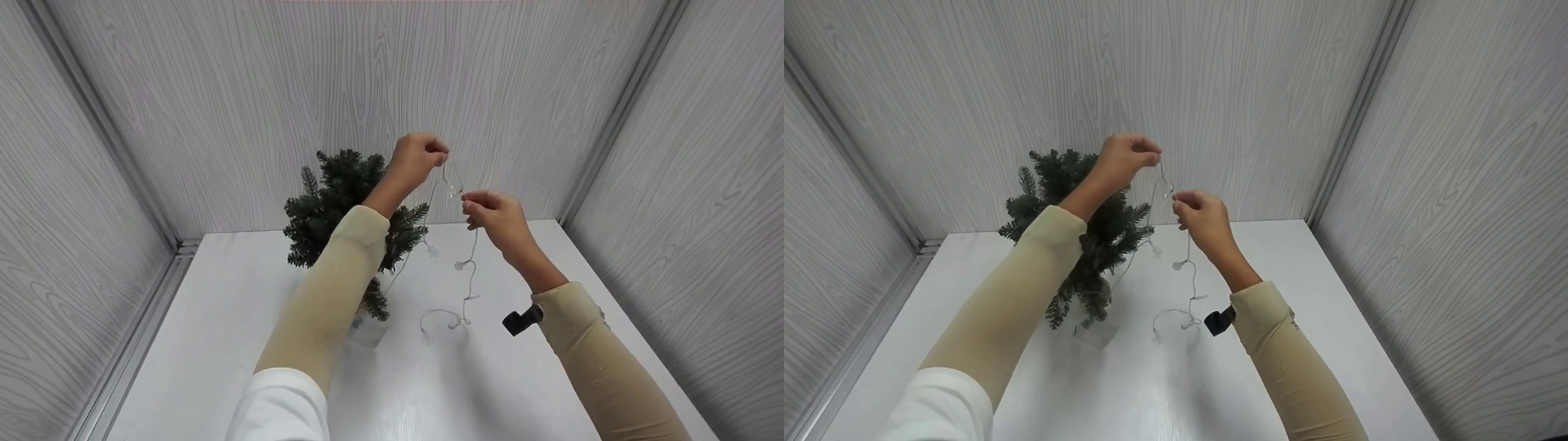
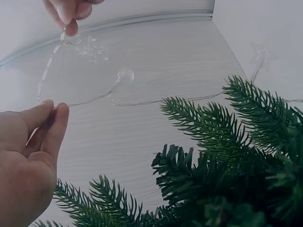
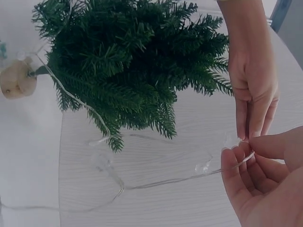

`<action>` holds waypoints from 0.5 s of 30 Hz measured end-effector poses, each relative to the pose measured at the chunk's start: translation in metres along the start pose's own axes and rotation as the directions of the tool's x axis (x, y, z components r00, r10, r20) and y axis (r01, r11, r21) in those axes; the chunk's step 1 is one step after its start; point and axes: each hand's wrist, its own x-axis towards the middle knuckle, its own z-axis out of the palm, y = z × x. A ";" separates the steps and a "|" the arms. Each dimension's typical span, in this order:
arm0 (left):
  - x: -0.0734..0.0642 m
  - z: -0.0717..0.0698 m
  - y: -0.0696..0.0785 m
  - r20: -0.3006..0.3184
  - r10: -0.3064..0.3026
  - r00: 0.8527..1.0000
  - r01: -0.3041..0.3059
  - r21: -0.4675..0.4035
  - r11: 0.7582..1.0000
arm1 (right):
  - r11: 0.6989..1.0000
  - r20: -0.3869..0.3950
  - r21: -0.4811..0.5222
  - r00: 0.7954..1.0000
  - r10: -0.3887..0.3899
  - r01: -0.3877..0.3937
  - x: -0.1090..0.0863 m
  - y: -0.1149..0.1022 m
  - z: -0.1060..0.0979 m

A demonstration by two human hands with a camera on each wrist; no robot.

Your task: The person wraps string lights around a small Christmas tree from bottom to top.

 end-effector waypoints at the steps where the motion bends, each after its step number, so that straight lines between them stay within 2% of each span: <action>1: 0.001 0.001 0.000 0.000 -0.009 1.000 0.009 0.001 1.000 | 1.000 0.002 0.004 1.000 -0.002 0.002 -0.002 0.000 0.001; 8: 0.009 0.013 0.005 0.041 -0.025 0.999 0.023 0.045 0.999 | 0.998 -0.011 0.051 0.999 -0.041 0.042 -0.014 -0.002 0.004; 15: 0.019 0.010 0.008 0.013 -0.029 0.999 0.028 0.092 0.995 | 0.996 -0.010 0.048 0.998 -0.068 0.068 -0.020 -0.001 0.007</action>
